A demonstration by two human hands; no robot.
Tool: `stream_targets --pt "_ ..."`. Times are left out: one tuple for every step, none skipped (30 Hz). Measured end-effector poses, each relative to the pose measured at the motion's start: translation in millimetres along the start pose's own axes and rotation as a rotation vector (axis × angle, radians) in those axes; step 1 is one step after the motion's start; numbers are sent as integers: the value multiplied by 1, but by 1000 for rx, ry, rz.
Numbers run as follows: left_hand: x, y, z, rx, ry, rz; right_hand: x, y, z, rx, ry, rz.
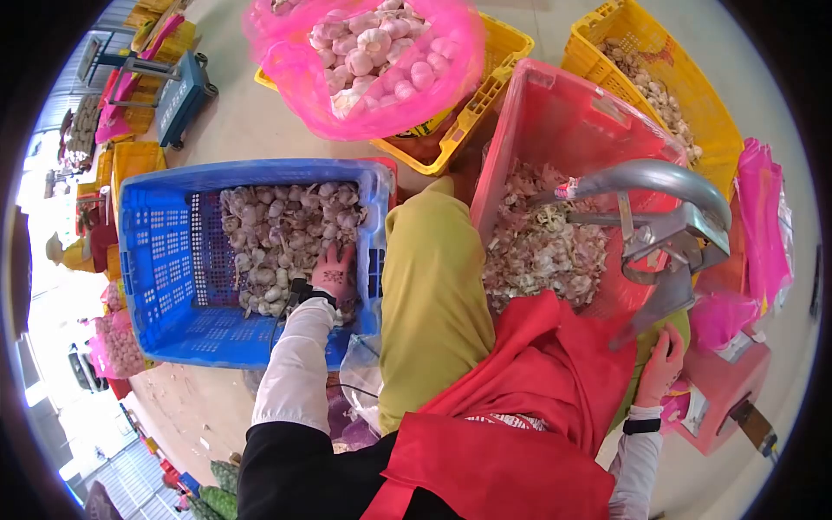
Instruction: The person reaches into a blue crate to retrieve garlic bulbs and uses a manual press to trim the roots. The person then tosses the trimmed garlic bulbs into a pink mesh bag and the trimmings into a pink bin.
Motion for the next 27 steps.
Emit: stream_targets --pt "10 12 6 -6 3 4 1 0 -2 -31 -7 1" --pt "21 19 11 -77 34 20 4 0 -6 -38 -6 1" --pt "30 27 15 -145 65 39 5 -1 -9 -58 -2 3" --pt "33 28 17 -173 157 -78 4 -1 -14 -77 5 7" --pt "40 31 23 -173 158 -69 3 -1 -13 -83 10 10" --pt "53 35 36 -247 77 -73 3 -1 -11 -110 19 7" --pt "61 40 48 -321 -2 -78 4 -2 -9 -137 27 0" --pt "55 21 50 -480 122 -359 3 -3 -8 -139 31 -4" --pt "56 17 55 -480 125 -359 3 -2 -5 -118 19 3" --pt "56 11 68 -906 -128 -109 2 -1 -4 -93 6 11" --pt "48 10 69 -1310 -393 161 2 -1 -3 -88 8 8" --pt "42 -8 68 -1459 -347 75 2 -1 -2 -58 13 8" --pt "35 -21 69 -1455 -340 68 2 -2 -1 -27 17 6" --pt "29 -36 70 -1547 -309 30 1 -5 4 -17 14 1" --pt "23 -46 72 -1639 -275 -8 -2 -10 10 151 63 -32" --pt "17 -59 69 -1769 -174 -55 -5 -14 20 321 111 -62" --pt "11 -67 67 -1766 -163 -66 -8 -17 37 333 107 -66" --pt "0 -86 58 -1902 -174 -101 -13 -19 71 390 -47 -75" --pt "-7 -99 51 -2037 -177 -131 -22 -23 102 444 -198 -92" --pt "-9 -109 44 -2083 -36 -128 -33 -25 121 483 -223 -45" --pt "-13 -122 32 -2078 -6 -124 -46 -19 155 548 -401 72" --pt "-21 -147 9 -2035 152 -76 -60 -11 193 602 -585 186" --pt "-30 -174 -17 -1985 312 -27 -72 2 220 536 -604 314" --pt "-39 -197 -45 -1939 376 66 -78 19 238 403 -690 484" --pt "-44 -214 -72 -1896 466 106 -87 37 257 339 -854 464" --pt "-49 -228 -98 -1837 491 189 -94 58 259 442 -836 534" --pt "-53 -236 -122 -1775 511 269 -99 76 258 397 -705 687"
Point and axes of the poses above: each hand's wrist, its own x-axis towards the middle knuckle, its own y-axis out of the palm, z = x × y, the point moved 6 cm from there along x, towards the middle knuckle
